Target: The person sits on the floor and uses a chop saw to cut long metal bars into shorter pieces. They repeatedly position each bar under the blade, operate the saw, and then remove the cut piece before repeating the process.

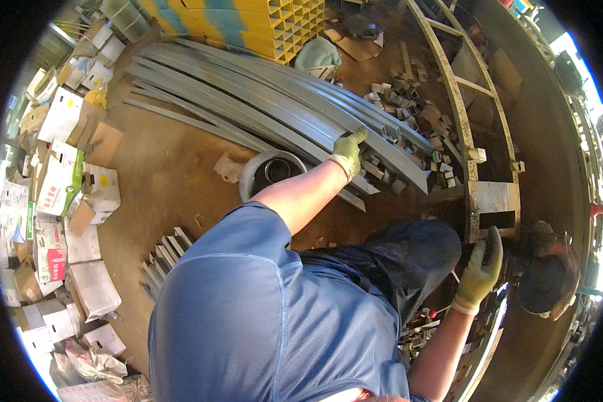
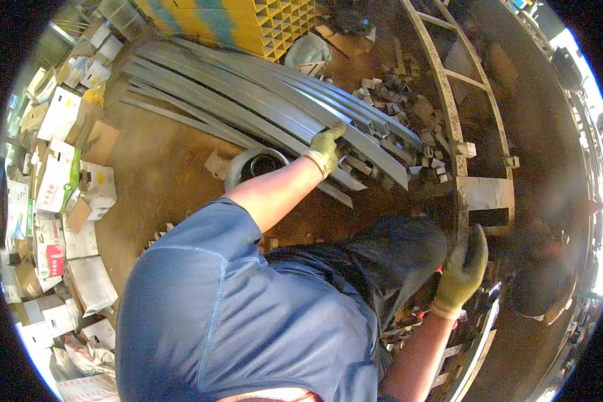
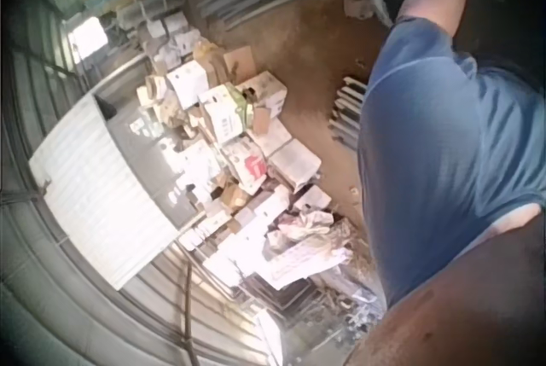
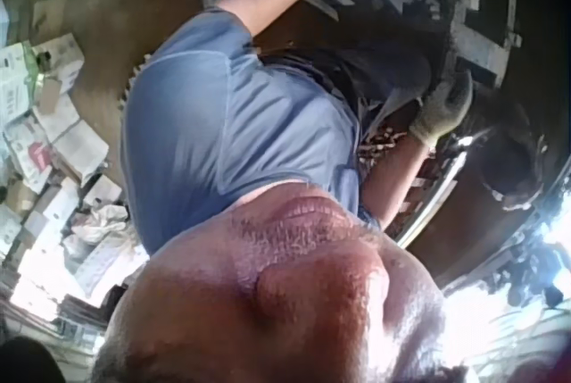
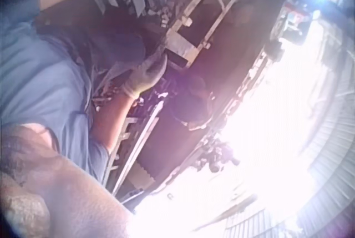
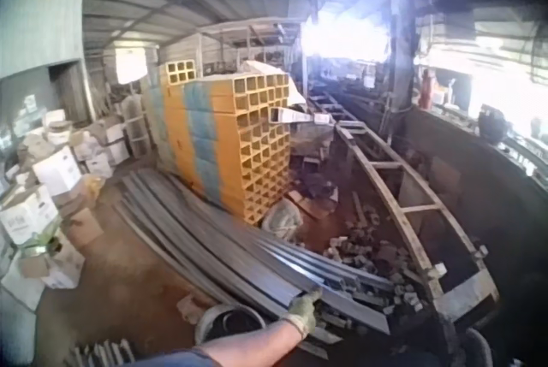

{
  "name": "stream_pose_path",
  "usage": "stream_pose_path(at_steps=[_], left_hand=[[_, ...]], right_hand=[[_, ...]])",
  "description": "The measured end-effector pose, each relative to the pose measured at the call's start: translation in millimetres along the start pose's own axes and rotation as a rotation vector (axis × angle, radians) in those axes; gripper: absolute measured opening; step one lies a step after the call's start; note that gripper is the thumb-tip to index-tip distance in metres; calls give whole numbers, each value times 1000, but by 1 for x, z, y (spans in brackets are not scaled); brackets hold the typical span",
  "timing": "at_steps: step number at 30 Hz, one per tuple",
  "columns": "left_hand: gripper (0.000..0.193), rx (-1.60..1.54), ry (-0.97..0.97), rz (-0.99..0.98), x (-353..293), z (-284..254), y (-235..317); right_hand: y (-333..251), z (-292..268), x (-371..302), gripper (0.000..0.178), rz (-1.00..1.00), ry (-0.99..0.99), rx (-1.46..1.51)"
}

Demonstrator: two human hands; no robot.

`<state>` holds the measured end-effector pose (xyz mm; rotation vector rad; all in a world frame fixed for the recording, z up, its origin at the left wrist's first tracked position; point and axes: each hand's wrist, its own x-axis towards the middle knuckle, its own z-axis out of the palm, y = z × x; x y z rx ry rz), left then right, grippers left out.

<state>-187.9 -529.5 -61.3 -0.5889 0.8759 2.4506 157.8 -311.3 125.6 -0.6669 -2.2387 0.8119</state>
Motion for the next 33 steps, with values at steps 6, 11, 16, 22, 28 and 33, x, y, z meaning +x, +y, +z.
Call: stream_pose_path(at_steps=[6, 11, 16, 22, 28, 33], left_hand=[[25, -94, 23, 6, 28, -10, -21], [24, 22, -61, -20, -47, 13, 24], [31, 151, -123, -56, -124, 14, 26], [55, 69, -145, -101, -140, 2, 14], [56, -32, 159, 228, -4, -75, 129], [22, -54, 166, 85, -16, -43, 95]], right_hand=[[44, -20, -50, 42, 127, 5, -51], [-35, 15, -30, 45, -278, -53, -199], [-98, 71, 18, 69, -497, -351, -327], [-71, 82, 13, 67, -392, -557, -525], [-48, 80, -22, 67, -376, -569, -402], [-43, 17, -2, 60, -334, -468, -334]])
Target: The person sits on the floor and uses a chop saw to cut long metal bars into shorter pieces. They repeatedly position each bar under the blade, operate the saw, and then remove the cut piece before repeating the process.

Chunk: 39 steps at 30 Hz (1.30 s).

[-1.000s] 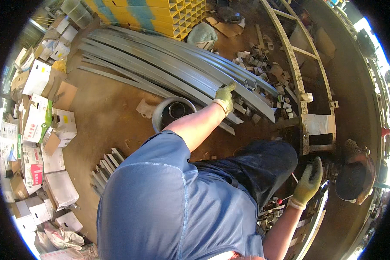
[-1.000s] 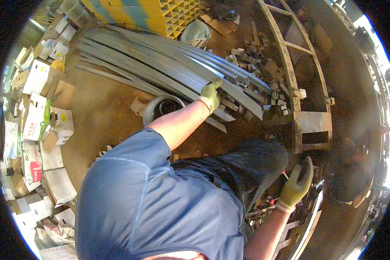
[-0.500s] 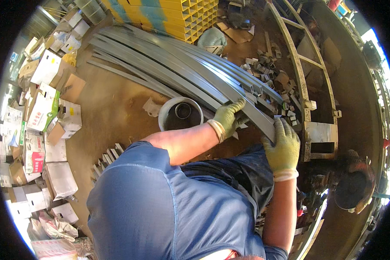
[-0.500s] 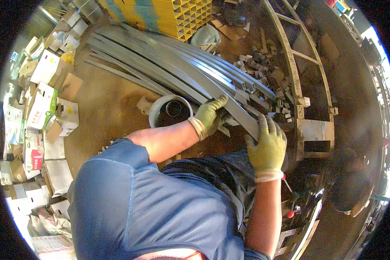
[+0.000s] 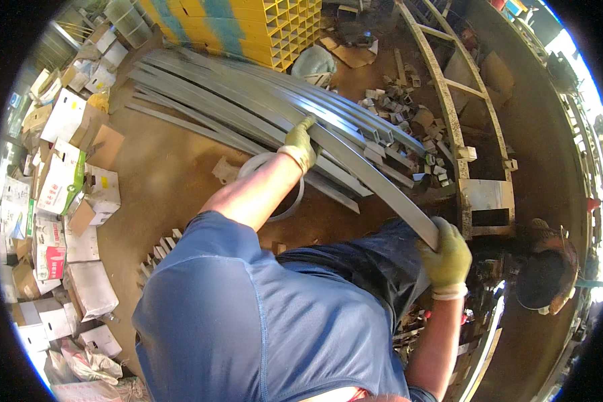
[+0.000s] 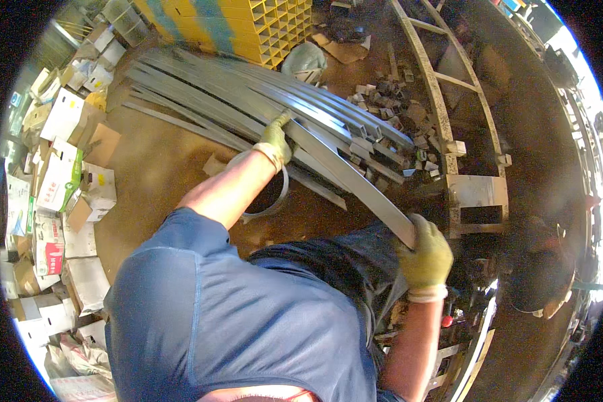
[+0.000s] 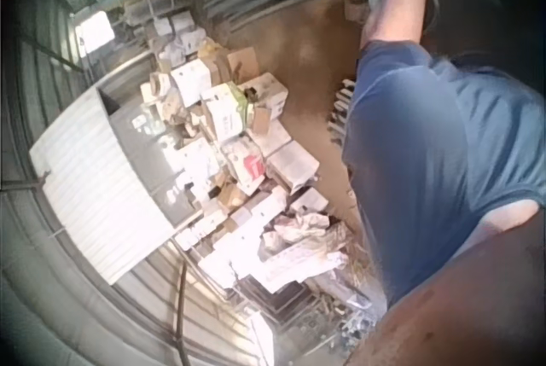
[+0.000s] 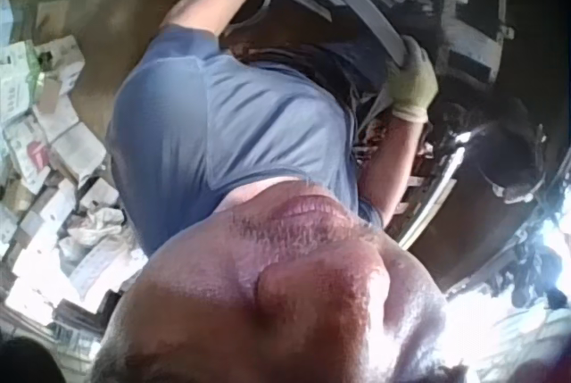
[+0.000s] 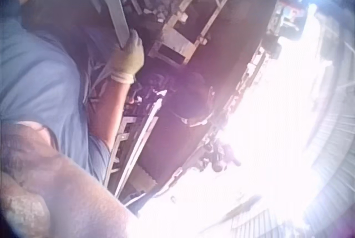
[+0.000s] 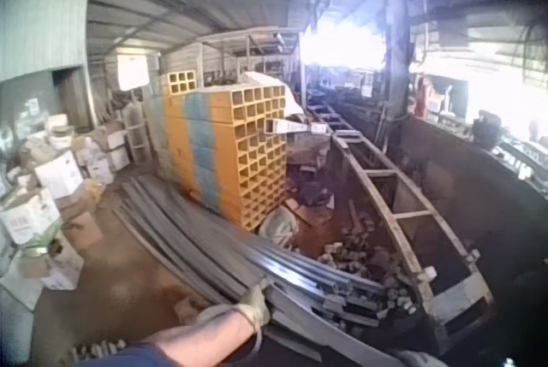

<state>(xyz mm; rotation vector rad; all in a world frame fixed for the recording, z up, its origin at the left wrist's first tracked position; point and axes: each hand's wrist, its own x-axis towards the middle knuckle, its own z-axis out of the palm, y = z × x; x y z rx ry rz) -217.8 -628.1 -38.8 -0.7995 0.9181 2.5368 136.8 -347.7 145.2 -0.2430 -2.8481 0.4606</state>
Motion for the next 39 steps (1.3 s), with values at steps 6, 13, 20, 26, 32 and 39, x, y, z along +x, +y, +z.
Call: stream_pose_path(at_steps=[6, 13, 20, 26, 32, 39], left_hand=[[24, -183, -196, -142, -119, 57, -21], [31, -155, -150, 15, -118, 24, -1], [29, -158, -34, 43, -86, -12, 20], [18, -156, 80, 96, -53, -38, 26], [20, -177, 150, 108, 7, -87, 47], [80, 342, 212, 15, -54, -60, -1]], right_hand=[[66, -59, -20, 55, -4, 103, 37], [51, -49, -14, 54, -29, 91, 27], [25, -20, 19, 58, -52, 18, -9], [10, 18, 37, 57, -54, -63, 0], [-3, 81, 57, 62, -85, -115, 16], [-55, 137, 91, 60, -87, -238, -24]])
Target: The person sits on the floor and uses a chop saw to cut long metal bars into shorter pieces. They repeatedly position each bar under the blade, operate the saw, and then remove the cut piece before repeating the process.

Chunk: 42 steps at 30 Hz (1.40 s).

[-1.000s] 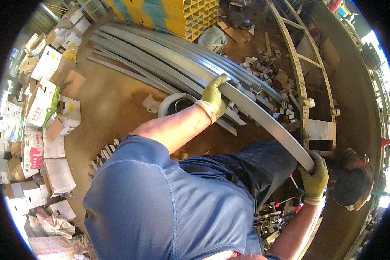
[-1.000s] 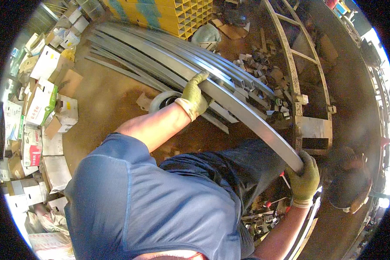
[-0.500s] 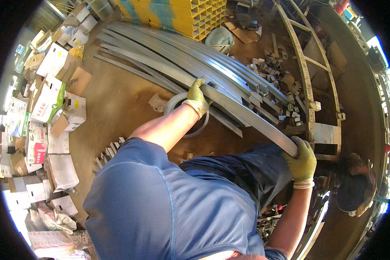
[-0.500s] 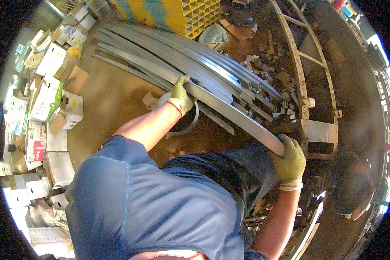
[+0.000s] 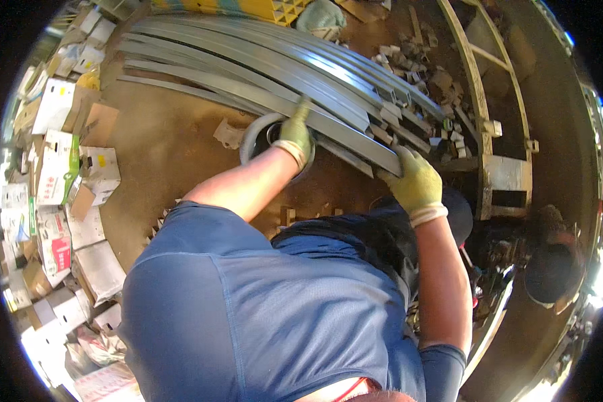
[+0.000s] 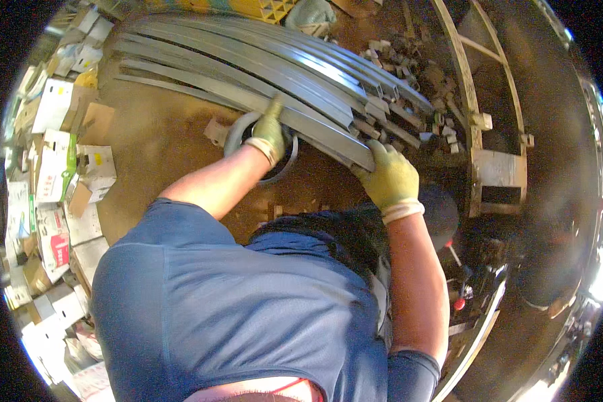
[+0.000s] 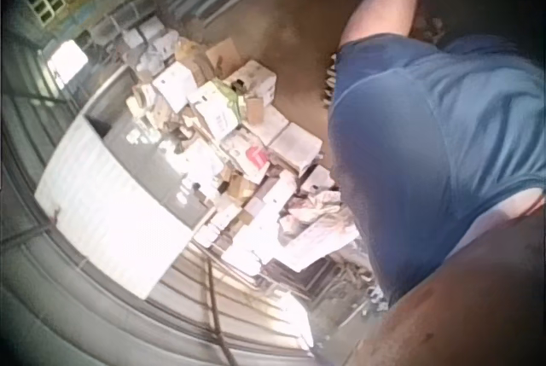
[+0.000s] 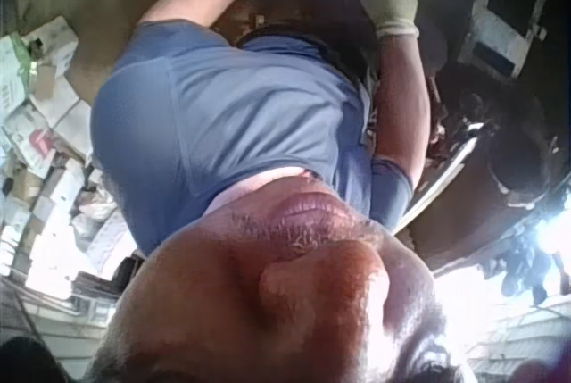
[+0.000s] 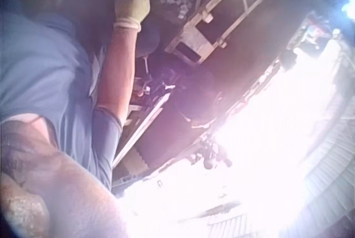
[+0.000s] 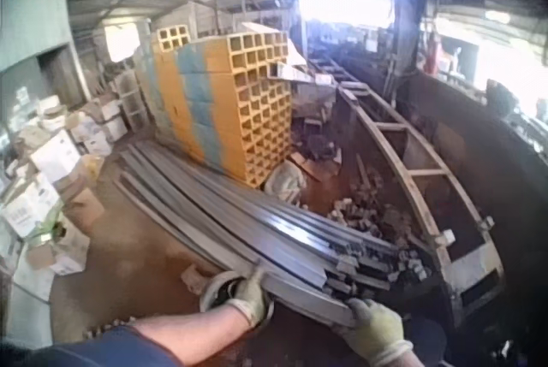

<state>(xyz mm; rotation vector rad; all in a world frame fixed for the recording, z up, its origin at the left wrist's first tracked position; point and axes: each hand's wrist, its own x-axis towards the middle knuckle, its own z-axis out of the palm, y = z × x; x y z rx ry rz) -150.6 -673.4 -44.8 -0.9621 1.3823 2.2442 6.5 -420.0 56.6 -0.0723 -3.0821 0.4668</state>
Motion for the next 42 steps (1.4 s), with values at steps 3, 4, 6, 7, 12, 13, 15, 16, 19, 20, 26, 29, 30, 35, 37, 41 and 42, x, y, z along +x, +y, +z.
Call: stream_pose_path(at_steps=[3, 4, 6, 7, 12, 13, 15, 16, 19, 20, 26, 29, 30, 35, 37, 41, 42], left_hand=[[99, 100, -25, 24, -29, 29, -11], [97, 135, -7, 1, 0, 21, -18], [91, 255, 27, -14, 53, 22, -24], [88, 339, 51, 4, 69, 22, -18], [71, 419, -39, -194, 133, -13, 13], [71, 501, -59, -242, 143, -28, 23], [72, 753, -69, -337, 189, -84, 44], [61, 603, -43, -126, 184, -91, 40], [45, 551, 105, 88, 186, -87, 31], [38, 645, 90, 211, 187, -88, 26], [51, 1737, 130, 960, 144, -99, 5], [62, 2117, -52, 776, 145, -94, 7], [60, 2148, -45, 784, 145, -92, 6], [52, 2209, -154, 816, 145, -116, 9], [44, 2131, -259, 1002, 160, -133, 15], [41, 1857, 270, 687, 153, -123, 27], [41, 1862, 375, 591, 153, -127, 25]], right_hand=[[2, 16, 3, 59, 12, 3, -25], [5, 17, 3, 60, -21, 80, 8], [11, 3, -8, 61, 4, 152, 71], [13, -10, -13, 55, 13, 150, 211], [65, -20, -80, 43, 224, 213, 392], [68, -23, -89, 41, 261, 251, 447], [68, -22, -101, 36, 303, 338, 638], [67, -20, -106, 35, 333, 379, 665], [66, -16, -112, 34, 404, 469, 740], [66, -15, -113, 34, 423, 493, 767], [60, -27, -128, 35, 479, 532, 883], [68, -26, -143, 34, 526, 582, 800], [69, -24, -148, 34, 548, 609, 847], [69, -19, -170, 32, 586, 681, 851], [72, -15, -175, 31, 586, 702, 860], [76, -8, -189, 31, 590, 736, 864], [75, -8, -190, 31, 588, 742, 869]])
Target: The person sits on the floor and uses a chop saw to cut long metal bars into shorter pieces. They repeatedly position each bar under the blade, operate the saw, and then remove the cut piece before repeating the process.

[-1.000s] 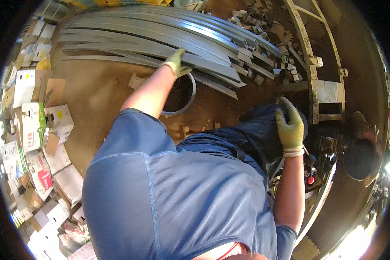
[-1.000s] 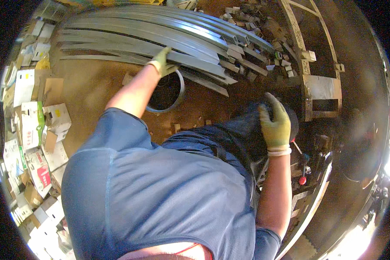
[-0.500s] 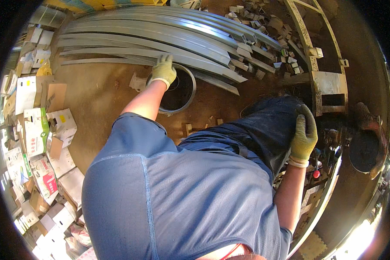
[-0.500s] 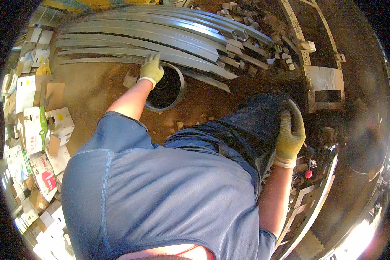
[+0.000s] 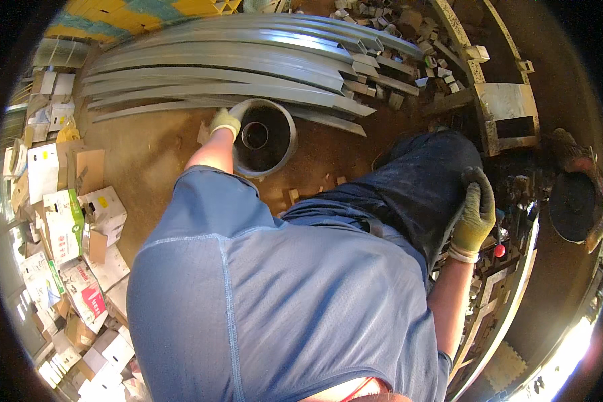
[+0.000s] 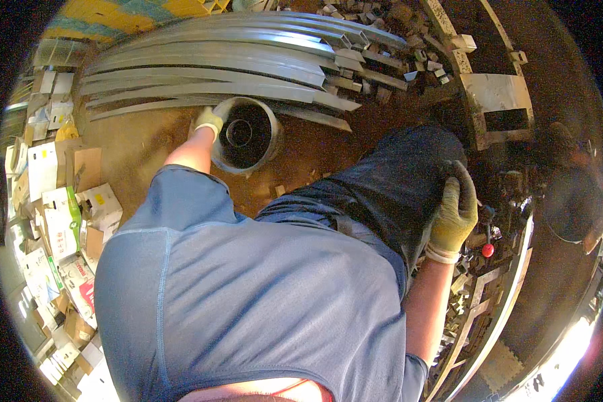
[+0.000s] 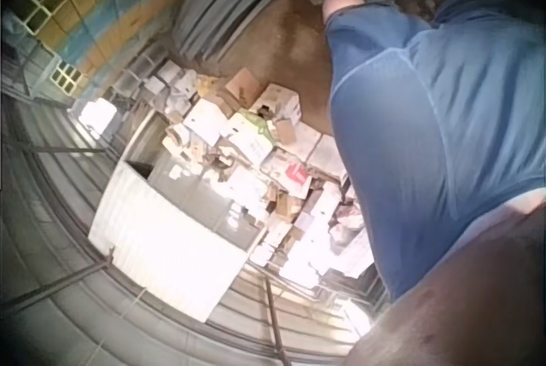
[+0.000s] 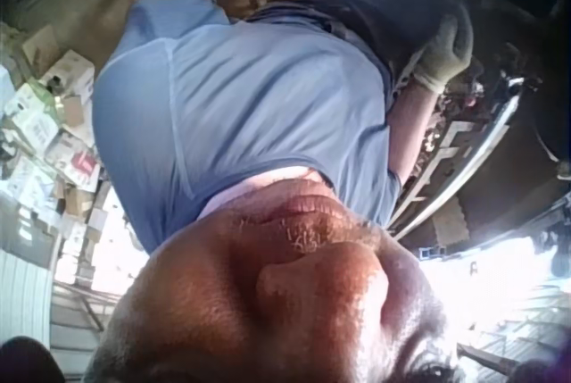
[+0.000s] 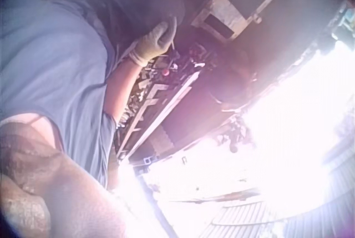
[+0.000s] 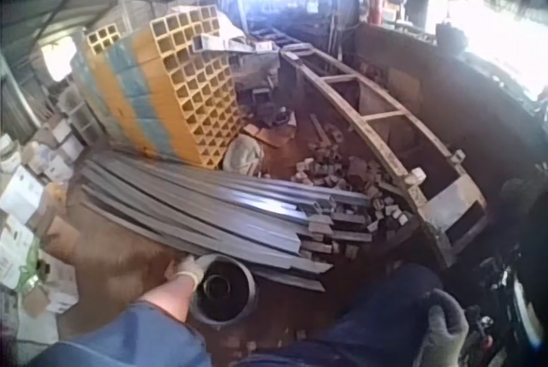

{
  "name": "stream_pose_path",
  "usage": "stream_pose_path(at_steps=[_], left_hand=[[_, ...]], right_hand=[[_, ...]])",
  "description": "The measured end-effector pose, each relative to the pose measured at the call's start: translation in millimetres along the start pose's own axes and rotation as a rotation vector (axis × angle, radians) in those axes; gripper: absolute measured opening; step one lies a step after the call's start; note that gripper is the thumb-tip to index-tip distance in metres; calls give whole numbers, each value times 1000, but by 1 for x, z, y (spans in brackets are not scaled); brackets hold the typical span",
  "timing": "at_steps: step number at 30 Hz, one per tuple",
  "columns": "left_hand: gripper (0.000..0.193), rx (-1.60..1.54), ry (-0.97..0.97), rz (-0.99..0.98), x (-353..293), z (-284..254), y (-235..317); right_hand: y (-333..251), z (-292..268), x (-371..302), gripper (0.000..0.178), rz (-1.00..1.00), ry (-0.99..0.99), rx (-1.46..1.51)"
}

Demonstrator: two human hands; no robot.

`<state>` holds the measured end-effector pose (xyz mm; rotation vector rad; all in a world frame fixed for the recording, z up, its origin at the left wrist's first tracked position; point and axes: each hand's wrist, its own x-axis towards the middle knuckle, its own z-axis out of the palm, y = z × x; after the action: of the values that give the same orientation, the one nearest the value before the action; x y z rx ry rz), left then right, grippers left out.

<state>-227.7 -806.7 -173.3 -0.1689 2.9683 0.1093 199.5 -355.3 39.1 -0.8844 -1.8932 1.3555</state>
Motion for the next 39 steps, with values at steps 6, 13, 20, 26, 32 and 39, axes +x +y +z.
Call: stream_pose_path(at_steps=[6, 13, 20, 26, 32, 39], left_hand=[[45, 227, -330, 54, 17, 26, -95], [38, 103, -275, -121, 7, 30, -101], [51, 22, -111, -32, 39, 40, -95], [51, -297, -304, -84, 69, 37, -139], [47, -402, 129, 169, 68, -1, -16], [40, -1073, 20, 870, -39, -76, 194]], right_hand=[[-1, 3, -2, 32, 56, 20, 39], [2, 6, 3, 33, 72, 26, 103], [-20, 14, 3, 30, 62, 87, 7], [-37, 10, 7, 31, 18, 47, 37], [-54, -37, -28, 31, 126, 167, 249], [-35, -123, -53, 31, 34, 479, 332]])
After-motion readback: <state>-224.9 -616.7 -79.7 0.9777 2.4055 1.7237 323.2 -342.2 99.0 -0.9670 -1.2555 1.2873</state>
